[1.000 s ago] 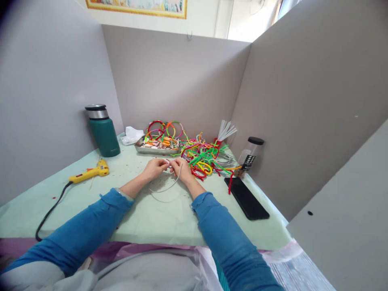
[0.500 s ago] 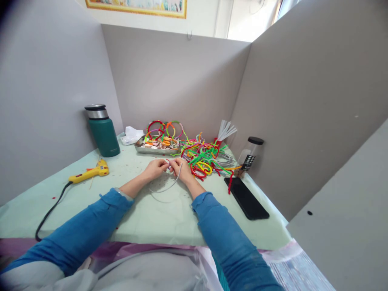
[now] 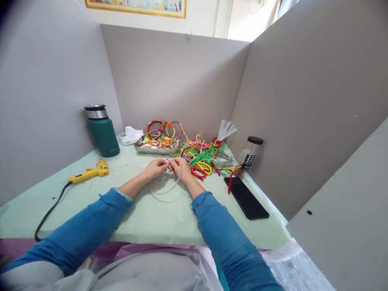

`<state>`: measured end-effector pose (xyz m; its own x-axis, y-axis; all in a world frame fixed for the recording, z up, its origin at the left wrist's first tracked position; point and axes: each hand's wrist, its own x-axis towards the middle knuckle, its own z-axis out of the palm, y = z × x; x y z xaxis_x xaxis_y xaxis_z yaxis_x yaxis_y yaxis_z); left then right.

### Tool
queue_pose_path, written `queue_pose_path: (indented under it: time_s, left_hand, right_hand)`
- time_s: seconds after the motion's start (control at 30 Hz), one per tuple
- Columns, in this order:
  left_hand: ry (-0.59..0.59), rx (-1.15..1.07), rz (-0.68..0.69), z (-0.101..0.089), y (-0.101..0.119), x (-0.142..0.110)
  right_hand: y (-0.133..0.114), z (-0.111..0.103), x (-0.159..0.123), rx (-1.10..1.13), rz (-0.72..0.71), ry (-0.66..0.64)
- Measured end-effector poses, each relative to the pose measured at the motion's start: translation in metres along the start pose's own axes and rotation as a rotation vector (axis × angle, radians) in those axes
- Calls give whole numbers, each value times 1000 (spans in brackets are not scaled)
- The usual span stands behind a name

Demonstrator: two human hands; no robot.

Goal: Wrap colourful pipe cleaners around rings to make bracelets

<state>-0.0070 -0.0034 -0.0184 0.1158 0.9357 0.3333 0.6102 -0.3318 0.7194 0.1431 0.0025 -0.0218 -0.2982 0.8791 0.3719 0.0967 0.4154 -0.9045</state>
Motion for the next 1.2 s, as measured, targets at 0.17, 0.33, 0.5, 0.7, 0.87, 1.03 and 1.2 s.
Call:
queue_pose_path:
  time_s: [0.17,0.33,0.5,0.7,0.87,1.03,1.2]
  left_hand:
    - [-25,-70,-32,-1,2,0]
    - [-56,-92,-69,-2,5,-1]
    - [-18,-19,-7,-1,0,0]
    - [-28,61,16,-3,1,3]
    - [-3,110,38,-4,2,3]
    - [14,105,9,-5,4,2]
    - [33,147,-12,-8,9,0]
  right_hand:
    - [-2,-1,0,15,5,11]
    - [-1,-1,1,6,23,32]
    - [2,-1,2,-11,20,30]
    - [3,-1,3,-15,26,45]
    - [6,-1,6,-84,-52,113]
    - [7,-3,7,-167,-101,105]
    - [2,-2,4,-201,-94,25]
